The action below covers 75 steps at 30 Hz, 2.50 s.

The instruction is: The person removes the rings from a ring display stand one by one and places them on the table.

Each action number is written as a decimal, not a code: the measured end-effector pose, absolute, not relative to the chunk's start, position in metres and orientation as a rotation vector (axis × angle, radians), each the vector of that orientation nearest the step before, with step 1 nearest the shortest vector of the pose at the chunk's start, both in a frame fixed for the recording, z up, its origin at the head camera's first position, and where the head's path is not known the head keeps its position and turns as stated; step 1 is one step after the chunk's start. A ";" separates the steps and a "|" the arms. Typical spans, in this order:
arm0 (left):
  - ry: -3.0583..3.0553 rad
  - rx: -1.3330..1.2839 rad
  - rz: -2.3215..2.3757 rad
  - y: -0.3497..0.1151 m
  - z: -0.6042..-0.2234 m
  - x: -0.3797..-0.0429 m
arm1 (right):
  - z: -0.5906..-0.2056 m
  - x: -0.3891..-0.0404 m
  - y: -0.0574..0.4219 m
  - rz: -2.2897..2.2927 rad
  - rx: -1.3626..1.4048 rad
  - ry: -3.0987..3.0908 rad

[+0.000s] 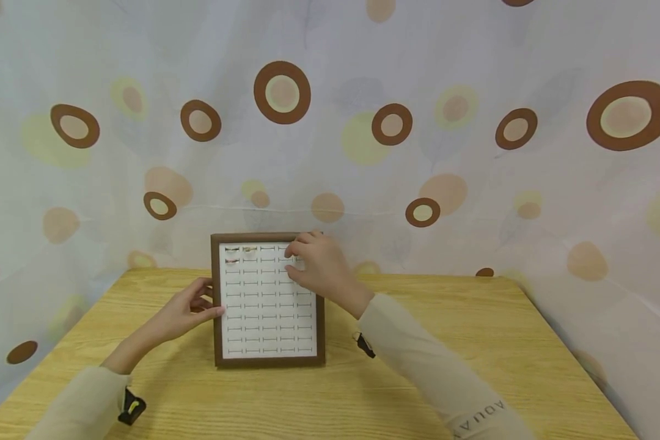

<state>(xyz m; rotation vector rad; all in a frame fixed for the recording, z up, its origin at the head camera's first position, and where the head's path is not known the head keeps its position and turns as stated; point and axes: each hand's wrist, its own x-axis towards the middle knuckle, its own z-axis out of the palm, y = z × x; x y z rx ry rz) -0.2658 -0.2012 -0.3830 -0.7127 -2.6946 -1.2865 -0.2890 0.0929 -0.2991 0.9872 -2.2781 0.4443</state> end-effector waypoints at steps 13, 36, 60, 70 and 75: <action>-2.701 -0.699 -1.280 -0.202 -0.383 -0.266 | -0.293 -0.286 0.055 0.423 1.020 -2.259; -2.689 -0.705 -1.297 -0.200 -0.382 -0.265 | -0.307 -0.298 0.023 0.316 0.884 -2.102; -2.698 -0.709 -1.312 -0.202 -0.385 -0.269 | -0.315 -0.305 0.017 0.401 0.810 -2.040; -2.709 -0.693 -1.304 -0.202 -0.385 -0.267 | -0.313 -0.303 0.019 0.479 0.858 -2.021; -2.697 -0.704 -1.302 -0.202 -0.386 -0.268 | -0.312 -0.303 0.021 0.505 0.880 -2.022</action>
